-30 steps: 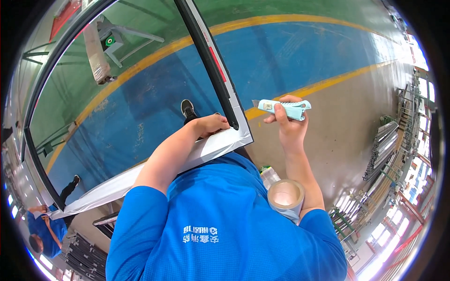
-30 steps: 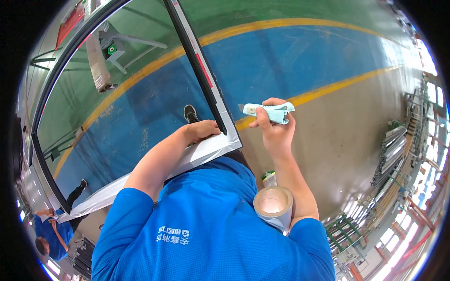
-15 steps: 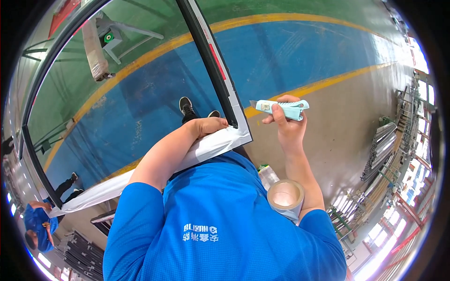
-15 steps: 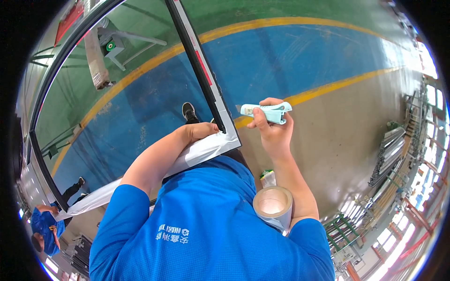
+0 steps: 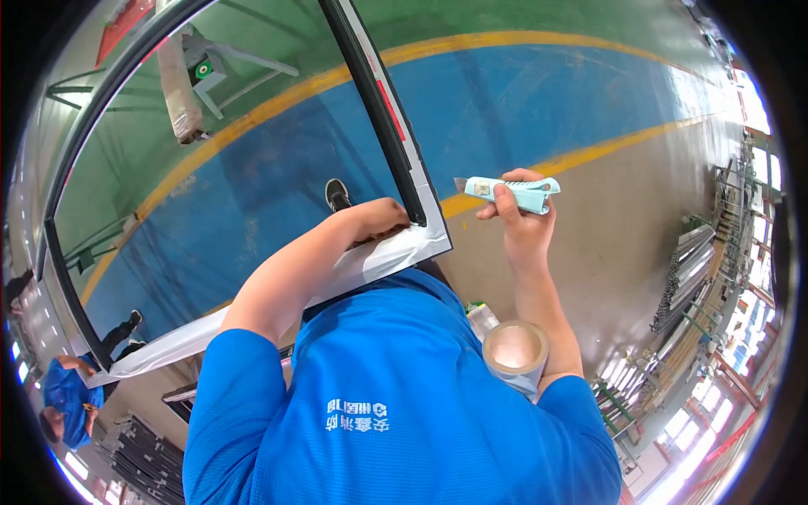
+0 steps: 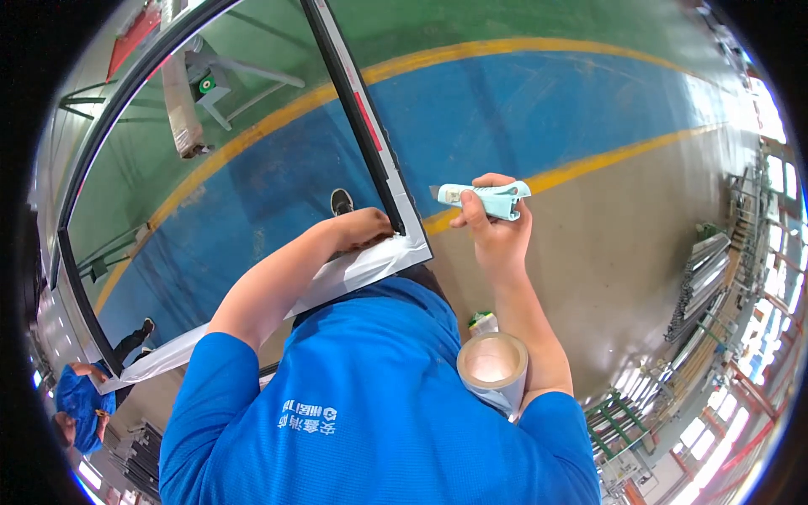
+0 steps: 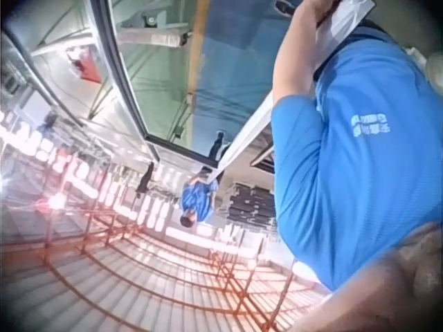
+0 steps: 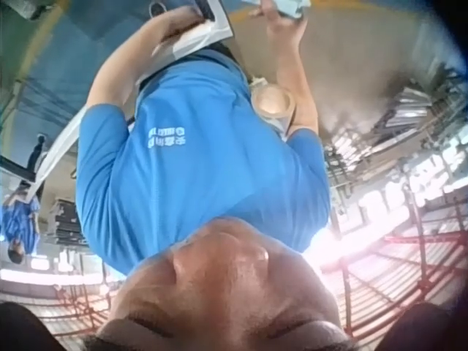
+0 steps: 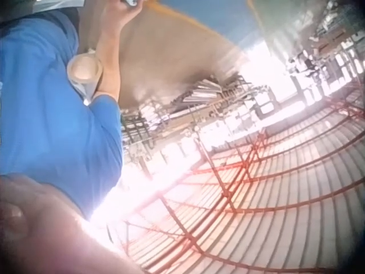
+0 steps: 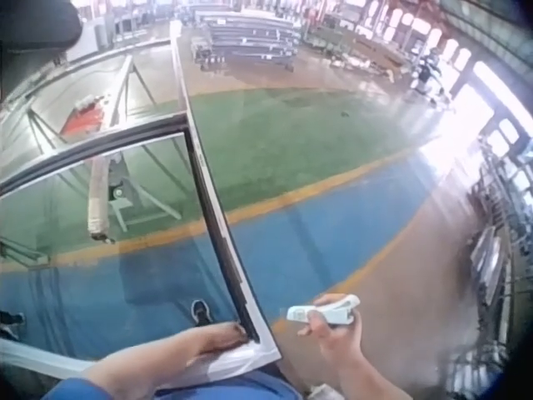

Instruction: Applying a white protective or sealing strip to the perimeter of a metal window frame.

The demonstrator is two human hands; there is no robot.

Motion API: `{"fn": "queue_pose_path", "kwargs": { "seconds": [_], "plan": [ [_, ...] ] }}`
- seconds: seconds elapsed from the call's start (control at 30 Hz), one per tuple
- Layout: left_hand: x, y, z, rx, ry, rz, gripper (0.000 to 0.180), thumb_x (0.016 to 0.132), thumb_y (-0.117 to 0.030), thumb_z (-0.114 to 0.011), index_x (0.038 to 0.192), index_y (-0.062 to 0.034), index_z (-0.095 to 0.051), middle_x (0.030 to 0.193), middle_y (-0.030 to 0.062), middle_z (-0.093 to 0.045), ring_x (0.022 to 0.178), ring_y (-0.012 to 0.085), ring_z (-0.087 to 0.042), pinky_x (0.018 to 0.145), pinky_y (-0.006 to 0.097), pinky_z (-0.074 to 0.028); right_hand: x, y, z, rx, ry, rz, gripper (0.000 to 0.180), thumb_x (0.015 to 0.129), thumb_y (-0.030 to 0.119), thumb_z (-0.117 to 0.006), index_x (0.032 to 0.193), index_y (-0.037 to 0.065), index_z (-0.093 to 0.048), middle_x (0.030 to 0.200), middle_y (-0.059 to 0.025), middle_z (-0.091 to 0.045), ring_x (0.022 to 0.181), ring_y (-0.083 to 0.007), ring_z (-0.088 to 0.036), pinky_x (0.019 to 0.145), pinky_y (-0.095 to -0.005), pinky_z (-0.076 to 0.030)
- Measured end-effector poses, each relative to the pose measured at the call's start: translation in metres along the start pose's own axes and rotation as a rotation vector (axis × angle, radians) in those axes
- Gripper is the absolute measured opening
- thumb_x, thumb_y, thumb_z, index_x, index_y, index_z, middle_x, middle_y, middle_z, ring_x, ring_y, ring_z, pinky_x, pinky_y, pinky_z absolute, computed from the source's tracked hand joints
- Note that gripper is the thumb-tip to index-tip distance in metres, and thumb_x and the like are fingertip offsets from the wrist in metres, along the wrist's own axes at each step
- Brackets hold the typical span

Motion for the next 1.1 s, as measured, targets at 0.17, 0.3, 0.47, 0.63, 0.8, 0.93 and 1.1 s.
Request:
{"fn": "queue_pose_path", "kwargs": {
  "seconds": [0.17,0.3,0.47,0.63,0.8,0.93,1.1],
  "plan": [
    [-0.043,-0.010,-0.012,-0.197,0.043,-0.108,0.051,0.088,-0.057,-0.059,0.090,-0.0087,-0.074,0.066,0.0011,-0.053,0.060,0.0098,-0.045,0.052,0.031,-0.030,-0.005,0.002,-0.010,0.009,0.016,0.011,0.024,0.091,0.011,-0.068,0.110,0.001,-0.056,0.085,-0.0114,-0.068,0.063,-0.0151,-0.067,0.060,-0.0277,-0.057],
    [-0.078,-0.038,-0.050,0.498,-0.361,-0.001,0.100,0.065,-0.081,-0.062,0.105,0.0103,-0.069,0.114,0.0280,-0.066,0.103,0.0363,-0.066,0.087,0.042,-0.052,-0.006,0.000,-0.037,0.113,0.119,-0.001,0.023,0.091,0.009,-0.068,0.109,0.001,-0.057,0.086,-0.0093,-0.067,0.064,-0.0131,-0.066,0.060,-0.0261,-0.056],
    [-0.064,-0.009,-0.043,0.562,-0.268,-0.163,0.102,0.054,-0.076,-0.076,0.107,0.0104,-0.068,0.109,0.0257,-0.069,0.101,0.0339,-0.067,0.086,0.041,-0.053,-0.009,0.005,-0.062,0.016,0.185,0.109,0.021,0.094,0.010,-0.064,0.113,0.001,-0.058,0.087,-0.0079,-0.067,0.064,-0.0119,-0.064,0.062,-0.0264,-0.056],
    [-0.110,0.043,-0.038,0.589,-0.239,-0.142,0.108,0.054,-0.075,-0.077,0.117,0.0113,-0.062,0.121,0.0268,-0.063,0.111,0.0365,-0.063,0.093,0.043,-0.049,-0.031,0.017,-0.091,0.037,0.320,0.153,0.020,0.095,0.010,-0.063,0.112,0.001,-0.057,0.086,-0.0094,-0.066,0.063,-0.0125,-0.063,0.060,-0.0286,-0.057],
    [-0.199,0.113,0.003,0.527,-0.301,-0.127,0.091,0.064,-0.072,-0.072,0.106,0.0088,-0.070,0.118,0.0263,-0.065,0.110,0.0377,-0.063,0.093,0.044,-0.049,-0.060,0.037,-0.154,0.022,0.390,0.199,0.021,0.095,0.011,-0.063,0.112,0.000,-0.056,0.085,-0.0098,-0.065,0.061,-0.0127,-0.062,0.059,-0.0295,-0.057],
    [-0.274,0.195,0.028,0.543,-0.341,-0.086,0.091,0.067,-0.071,-0.072,0.114,0.0074,-0.066,0.119,0.0260,-0.065,0.112,0.0381,-0.062,0.094,0.043,-0.049,-0.099,0.048,-0.210,0.007,0.436,0.241,0.021,0.095,0.010,-0.063,0.112,0.000,-0.056,0.084,-0.0091,-0.063,0.060,-0.0131,-0.061,0.058,-0.0301,-0.057],
    [-0.368,0.312,0.108,0.711,-0.605,-0.167,0.083,0.073,-0.072,-0.067,0.116,0.0000,-0.062,0.119,0.0194,-0.063,0.112,0.0365,-0.060,0.093,0.046,-0.049,-0.154,0.031,-0.330,0.003,0.509,0.255,0.021,0.094,0.010,-0.064,0.111,0.000,-0.056,0.083,-0.0091,-0.063,0.060,-0.0141,-0.062,0.058,-0.0293,-0.056]
  ]
}}
Point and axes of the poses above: each hand's wrist, its own x-axis towards the middle knuckle, its own z-axis out of the back of the hand, y = z × x, the point moved 3 cm from there along x, towards the middle knuckle
